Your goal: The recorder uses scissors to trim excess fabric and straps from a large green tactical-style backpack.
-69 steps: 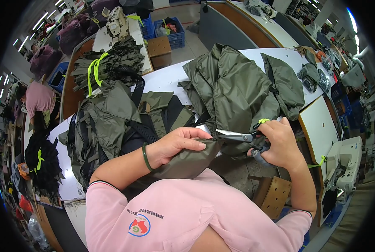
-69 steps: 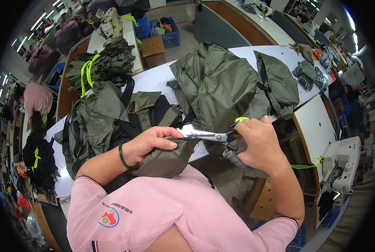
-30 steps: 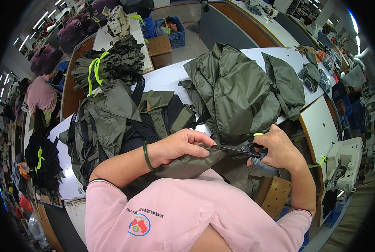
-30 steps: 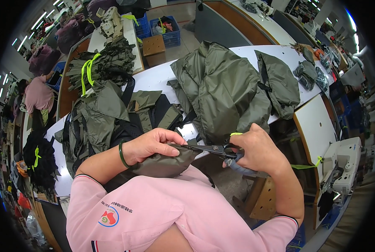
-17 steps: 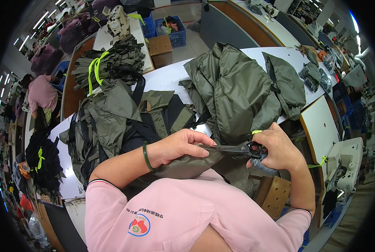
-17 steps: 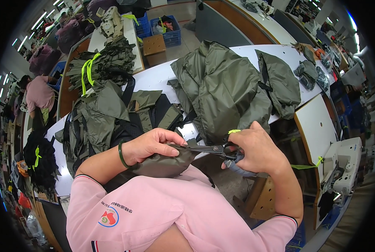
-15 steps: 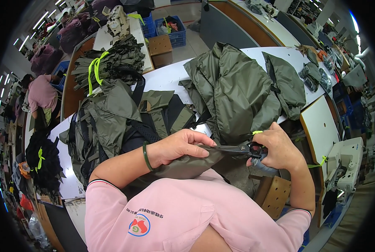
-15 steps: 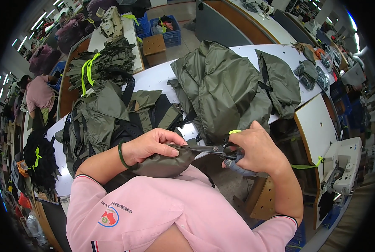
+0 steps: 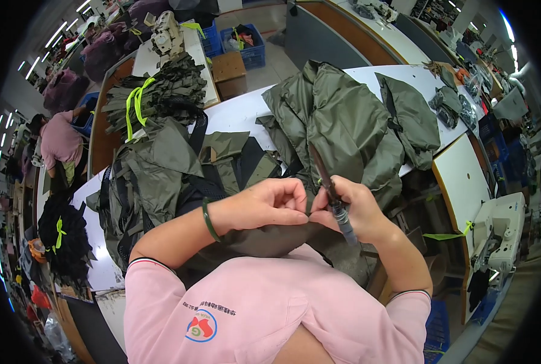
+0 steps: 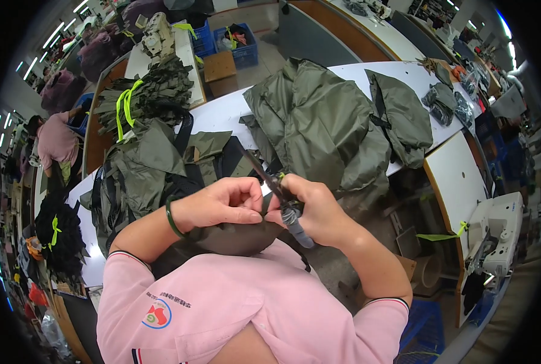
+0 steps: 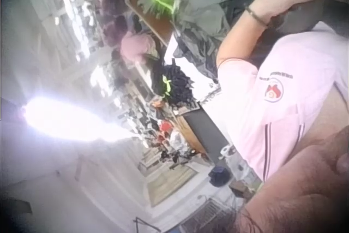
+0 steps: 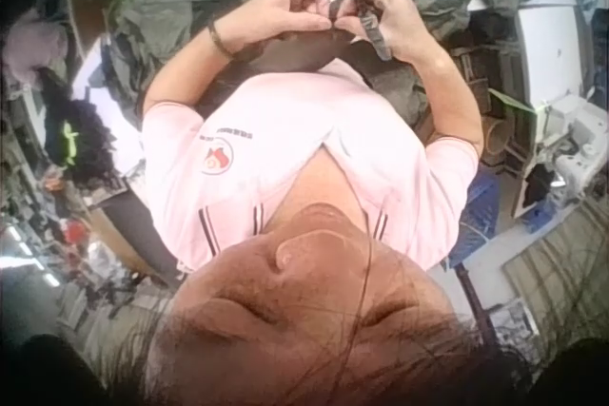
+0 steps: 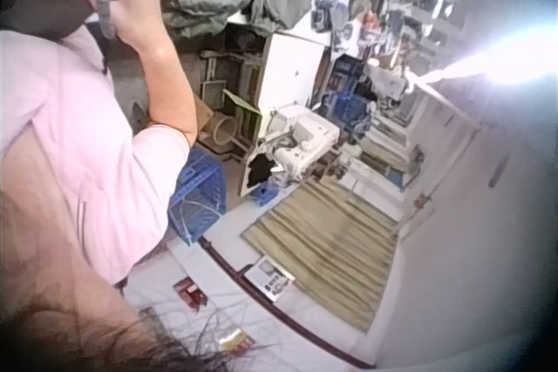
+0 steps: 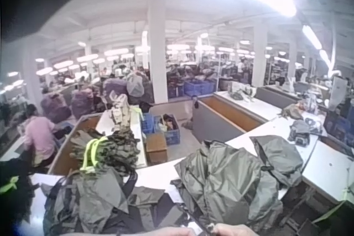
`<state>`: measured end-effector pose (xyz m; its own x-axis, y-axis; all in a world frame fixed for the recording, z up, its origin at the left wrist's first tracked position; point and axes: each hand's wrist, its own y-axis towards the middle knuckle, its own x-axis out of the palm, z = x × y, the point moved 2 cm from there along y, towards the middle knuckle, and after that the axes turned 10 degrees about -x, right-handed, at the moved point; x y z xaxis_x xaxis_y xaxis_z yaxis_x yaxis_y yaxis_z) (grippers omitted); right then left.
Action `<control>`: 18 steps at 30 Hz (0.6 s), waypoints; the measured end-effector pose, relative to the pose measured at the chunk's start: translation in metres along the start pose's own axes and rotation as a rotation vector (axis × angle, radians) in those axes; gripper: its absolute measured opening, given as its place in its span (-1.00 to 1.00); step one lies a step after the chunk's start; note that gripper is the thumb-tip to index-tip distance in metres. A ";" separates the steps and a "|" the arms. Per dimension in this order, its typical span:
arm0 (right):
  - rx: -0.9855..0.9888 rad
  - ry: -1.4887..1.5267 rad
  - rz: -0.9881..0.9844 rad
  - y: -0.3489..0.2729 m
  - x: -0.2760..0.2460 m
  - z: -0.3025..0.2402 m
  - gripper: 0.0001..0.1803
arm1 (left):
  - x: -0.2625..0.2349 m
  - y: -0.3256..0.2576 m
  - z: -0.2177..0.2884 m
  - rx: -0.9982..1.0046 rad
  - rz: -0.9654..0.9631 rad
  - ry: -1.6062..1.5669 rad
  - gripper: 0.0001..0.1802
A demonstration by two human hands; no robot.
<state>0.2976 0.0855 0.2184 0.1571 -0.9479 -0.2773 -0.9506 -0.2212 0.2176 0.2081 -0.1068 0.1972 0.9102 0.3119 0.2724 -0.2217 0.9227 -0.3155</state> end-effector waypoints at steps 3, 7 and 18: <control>-0.026 0.024 0.011 0.003 0.001 0.002 -0.67 | -0.031 -0.021 0.008 0.067 0.038 0.330 -0.82; -0.041 0.079 0.039 -0.001 -0.001 0.006 -0.69 | -0.060 -0.050 0.006 0.095 0.138 0.682 -0.76; -0.125 0.094 0.080 -0.002 0.006 0.012 -0.71 | -0.042 -0.077 0.029 -0.275 0.157 0.404 -0.68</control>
<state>0.2975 0.0828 0.2047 0.1125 -0.9795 -0.1670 -0.9214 -0.1658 0.3516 0.1771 -0.1843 0.2359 0.9478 0.2797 -0.1533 -0.3162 0.7606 -0.5670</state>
